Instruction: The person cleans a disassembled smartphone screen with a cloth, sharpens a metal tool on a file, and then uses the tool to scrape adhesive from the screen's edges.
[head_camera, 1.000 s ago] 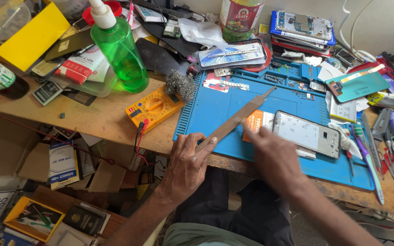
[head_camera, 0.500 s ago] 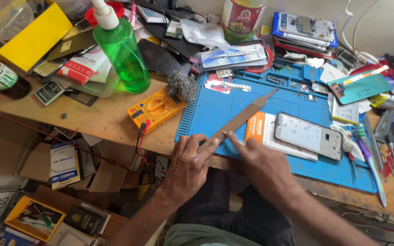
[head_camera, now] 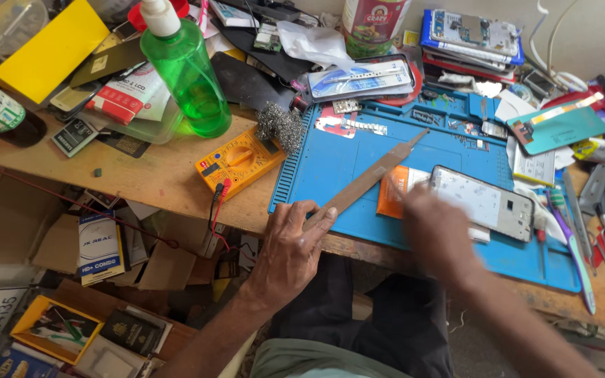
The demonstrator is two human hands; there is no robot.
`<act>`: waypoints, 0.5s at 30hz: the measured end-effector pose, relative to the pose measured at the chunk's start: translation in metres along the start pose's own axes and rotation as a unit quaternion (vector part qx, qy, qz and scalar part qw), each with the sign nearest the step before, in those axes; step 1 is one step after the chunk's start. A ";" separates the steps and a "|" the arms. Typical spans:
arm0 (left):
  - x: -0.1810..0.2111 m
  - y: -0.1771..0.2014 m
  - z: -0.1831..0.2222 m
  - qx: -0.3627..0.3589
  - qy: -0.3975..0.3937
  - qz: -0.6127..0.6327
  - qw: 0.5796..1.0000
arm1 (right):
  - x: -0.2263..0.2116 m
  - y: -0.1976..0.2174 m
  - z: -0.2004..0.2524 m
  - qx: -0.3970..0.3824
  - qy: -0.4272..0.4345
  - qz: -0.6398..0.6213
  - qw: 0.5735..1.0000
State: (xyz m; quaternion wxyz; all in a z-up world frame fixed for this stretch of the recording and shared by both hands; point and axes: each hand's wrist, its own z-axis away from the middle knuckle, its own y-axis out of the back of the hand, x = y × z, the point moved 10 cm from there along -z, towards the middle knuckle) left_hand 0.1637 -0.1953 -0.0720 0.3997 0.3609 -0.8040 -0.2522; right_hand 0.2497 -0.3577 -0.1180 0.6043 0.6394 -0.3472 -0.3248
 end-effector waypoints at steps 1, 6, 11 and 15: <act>0.000 -0.001 -0.001 -0.002 0.000 -0.002 1.000 | -0.007 0.008 -0.003 0.019 0.035 -0.006 0.999; -0.001 -0.002 0.001 -0.004 0.002 0.001 1.000 | -0.010 0.013 -0.003 -0.043 0.006 0.017 0.999; -0.001 -0.002 0.002 0.000 0.004 -0.003 1.000 | -0.005 0.042 -0.003 0.056 0.016 -0.004 0.998; -0.001 -0.002 0.000 -0.005 0.004 -0.003 1.000 | 0.001 0.047 -0.003 0.089 0.005 -0.034 0.995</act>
